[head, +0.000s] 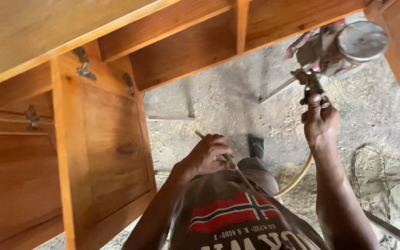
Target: The person uses a spray gun to apply a finish to a wooden cabinet, covering the interior, shelves, and doors. The person moves around the cabinet to reach different surfaces and refills the spray gun from a container near the end.
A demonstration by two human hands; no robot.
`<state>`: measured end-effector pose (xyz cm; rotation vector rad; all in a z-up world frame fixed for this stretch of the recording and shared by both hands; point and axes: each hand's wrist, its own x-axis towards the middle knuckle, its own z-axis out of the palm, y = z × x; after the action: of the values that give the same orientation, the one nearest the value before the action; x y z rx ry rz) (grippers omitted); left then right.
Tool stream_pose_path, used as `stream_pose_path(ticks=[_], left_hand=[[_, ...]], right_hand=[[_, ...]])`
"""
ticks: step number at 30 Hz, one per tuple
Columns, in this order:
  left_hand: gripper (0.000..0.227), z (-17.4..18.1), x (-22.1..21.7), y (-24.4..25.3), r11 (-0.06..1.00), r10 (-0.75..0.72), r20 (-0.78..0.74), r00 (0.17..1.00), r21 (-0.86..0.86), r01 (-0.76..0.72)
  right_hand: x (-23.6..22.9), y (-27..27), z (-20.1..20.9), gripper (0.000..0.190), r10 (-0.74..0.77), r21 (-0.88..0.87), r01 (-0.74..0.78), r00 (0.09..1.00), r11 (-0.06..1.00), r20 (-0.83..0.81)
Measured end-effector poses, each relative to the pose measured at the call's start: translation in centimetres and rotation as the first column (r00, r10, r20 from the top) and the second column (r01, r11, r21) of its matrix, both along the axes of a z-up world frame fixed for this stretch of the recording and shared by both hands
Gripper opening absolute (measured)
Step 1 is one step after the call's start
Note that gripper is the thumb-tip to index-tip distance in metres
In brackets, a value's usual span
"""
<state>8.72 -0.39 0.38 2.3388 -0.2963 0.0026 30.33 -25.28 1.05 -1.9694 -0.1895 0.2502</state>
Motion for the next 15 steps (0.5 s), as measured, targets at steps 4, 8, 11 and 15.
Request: stream_pose_path(ticks=[4,8,11,15], left_hand=[[0.012,-0.4,4.9,-2.3,0.999,0.010,-0.033,0.999,-0.032,-0.011],[0.012,0.1,9.1,-3.7,1.000,0.000,-0.031,1.000,-0.007,0.000],[0.014,0.2,11.0,-4.6,0.999,0.019,-0.034,0.999,0.045,-0.017],[0.017,0.0,13.7,-4.4,0.990,0.123,-0.058,0.991,0.072,-0.119]], right_hand=[[4.0,0.5,-0.8,0.061,0.080,0.013,-0.079,0.966,0.997,-0.246],[8.0,0.5,-2.1,0.068,0.140,-0.020,-0.146,0.972,0.989,-0.187],[10.1,-1.0,-3.8,0.069,0.060,-0.048,-0.065,0.994,0.997,-0.086],[13.8,0.2,-6.2,0.064,0.000,0.035,0.000,1.000,0.999,-0.002]])
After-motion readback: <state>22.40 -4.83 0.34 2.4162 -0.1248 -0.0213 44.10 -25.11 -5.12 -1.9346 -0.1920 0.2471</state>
